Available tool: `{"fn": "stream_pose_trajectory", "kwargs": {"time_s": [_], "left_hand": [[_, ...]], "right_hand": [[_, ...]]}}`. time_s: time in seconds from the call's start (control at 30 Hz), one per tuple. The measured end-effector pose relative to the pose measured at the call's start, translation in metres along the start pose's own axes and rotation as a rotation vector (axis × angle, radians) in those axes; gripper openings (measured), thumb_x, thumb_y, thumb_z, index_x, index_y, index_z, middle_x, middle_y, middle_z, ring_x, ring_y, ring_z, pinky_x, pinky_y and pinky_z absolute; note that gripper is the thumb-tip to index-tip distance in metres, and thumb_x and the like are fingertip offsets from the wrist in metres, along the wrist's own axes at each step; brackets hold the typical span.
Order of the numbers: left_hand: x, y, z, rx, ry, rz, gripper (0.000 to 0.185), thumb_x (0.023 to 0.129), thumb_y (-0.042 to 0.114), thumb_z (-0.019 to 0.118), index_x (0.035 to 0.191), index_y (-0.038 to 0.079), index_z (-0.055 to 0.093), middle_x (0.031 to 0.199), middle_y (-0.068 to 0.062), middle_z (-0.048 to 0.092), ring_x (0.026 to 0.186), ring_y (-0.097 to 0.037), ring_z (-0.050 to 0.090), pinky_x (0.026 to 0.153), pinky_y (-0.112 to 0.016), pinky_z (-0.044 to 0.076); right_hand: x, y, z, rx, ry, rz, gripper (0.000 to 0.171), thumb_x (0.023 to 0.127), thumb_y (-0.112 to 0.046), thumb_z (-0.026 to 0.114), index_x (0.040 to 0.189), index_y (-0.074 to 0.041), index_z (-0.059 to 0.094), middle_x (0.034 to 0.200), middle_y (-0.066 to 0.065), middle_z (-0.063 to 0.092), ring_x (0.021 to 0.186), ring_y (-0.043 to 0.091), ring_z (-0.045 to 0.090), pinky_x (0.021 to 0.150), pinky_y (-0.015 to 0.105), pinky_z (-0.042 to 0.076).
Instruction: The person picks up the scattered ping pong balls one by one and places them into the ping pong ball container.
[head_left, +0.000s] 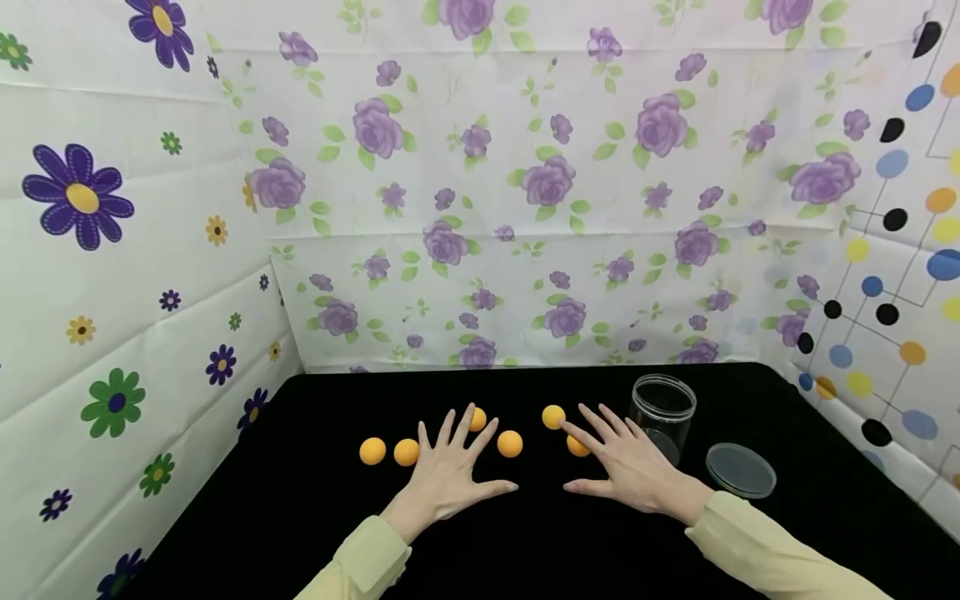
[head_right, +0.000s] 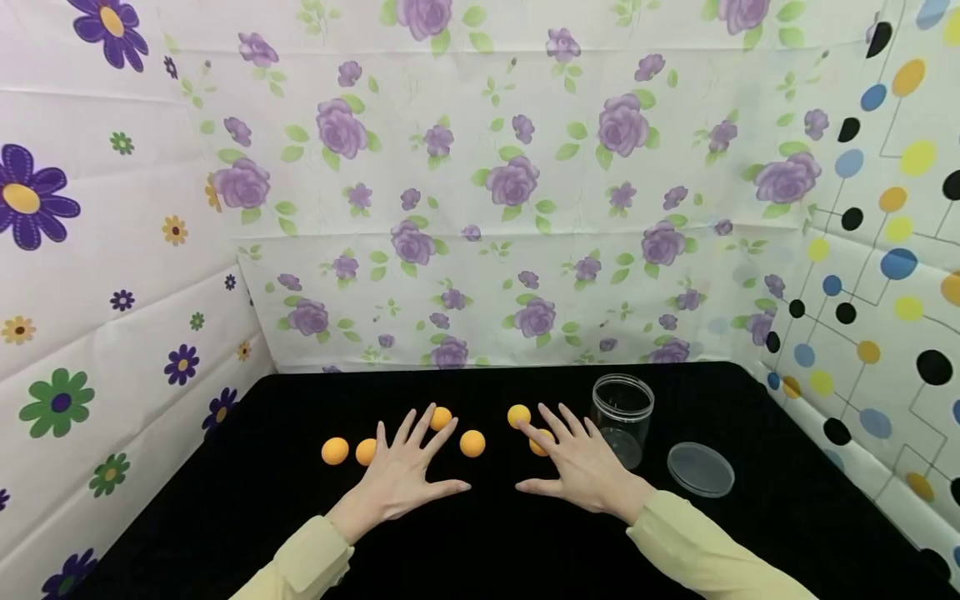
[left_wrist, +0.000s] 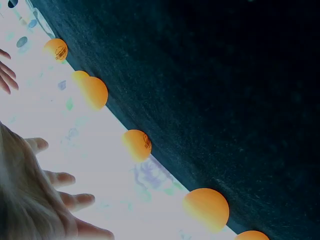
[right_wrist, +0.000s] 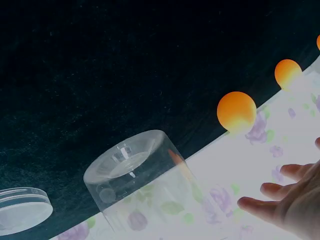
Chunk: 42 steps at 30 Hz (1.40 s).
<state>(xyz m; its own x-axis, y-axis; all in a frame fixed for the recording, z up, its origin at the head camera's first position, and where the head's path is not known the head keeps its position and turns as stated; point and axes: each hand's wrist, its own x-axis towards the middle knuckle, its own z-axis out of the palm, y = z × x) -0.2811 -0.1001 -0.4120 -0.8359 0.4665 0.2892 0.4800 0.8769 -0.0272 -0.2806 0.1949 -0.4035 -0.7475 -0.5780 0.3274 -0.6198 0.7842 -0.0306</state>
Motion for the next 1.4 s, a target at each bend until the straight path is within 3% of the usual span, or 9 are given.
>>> {"fn": "stream_pose_trajectory", "kwargs": {"time_s": [0.43,0.7,1.0,1.23,1.4], "left_hand": [[0.001,0.000,-0.007,-0.002,0.063,0.041,0.090,0.073,0.081,0.025,0.145,0.027,0.023,0.147,-0.011,0.014,0.130,-0.036,0.015,0.092,-0.067,0.011],[0.004,-0.008,-0.015,-0.042,0.048,0.041,0.087,0.076,0.079,0.028,0.146,0.030,0.015,0.148,-0.009,0.011,0.132,-0.032,0.012,0.094,-0.065,0.011],[0.006,-0.021,-0.021,-0.085,0.101,0.008,0.087,0.076,0.078,0.033,0.146,0.030,0.015,0.147,-0.010,0.015,0.130,-0.034,0.016,0.094,-0.065,0.011],[0.007,-0.030,-0.025,-0.127,0.146,-0.023,0.086,0.076,0.076,0.037,0.145,0.030,0.016,0.147,-0.008,0.017,0.130,-0.034,0.018,0.094,-0.065,0.012],[0.006,-0.041,-0.027,-0.204,0.150,-0.065,0.083,0.078,0.073,0.041,0.146,0.031,0.015,0.147,-0.009,0.017,0.129,-0.035,0.019,0.094,-0.065,0.011]], "right_hand": [[-0.001,-0.003,-0.020,0.014,0.105,-0.054,0.080,0.079,-0.066,0.049,0.145,-0.031,0.021,0.145,0.008,0.021,0.127,0.034,0.026,0.087,0.057,0.034],[-0.002,0.005,-0.039,0.025,0.190,-0.078,0.080,0.079,-0.061,0.055,0.144,-0.026,0.025,0.143,0.011,0.026,0.125,0.032,0.029,0.092,0.054,0.031],[-0.010,0.033,-0.058,0.127,0.247,-0.011,0.079,0.080,-0.046,0.065,0.144,-0.022,0.026,0.140,0.013,0.028,0.120,0.035,0.033,0.084,0.052,0.037],[-0.017,0.053,-0.062,0.166,0.291,0.055,0.077,0.080,-0.039,0.068,0.143,-0.020,0.028,0.136,0.016,0.031,0.117,0.039,0.034,0.082,0.055,0.035],[-0.025,0.068,-0.060,0.255,0.289,0.122,0.075,0.082,-0.034,0.067,0.143,-0.018,0.027,0.137,0.015,0.030,0.117,0.040,0.032,0.081,0.057,0.033]]}}
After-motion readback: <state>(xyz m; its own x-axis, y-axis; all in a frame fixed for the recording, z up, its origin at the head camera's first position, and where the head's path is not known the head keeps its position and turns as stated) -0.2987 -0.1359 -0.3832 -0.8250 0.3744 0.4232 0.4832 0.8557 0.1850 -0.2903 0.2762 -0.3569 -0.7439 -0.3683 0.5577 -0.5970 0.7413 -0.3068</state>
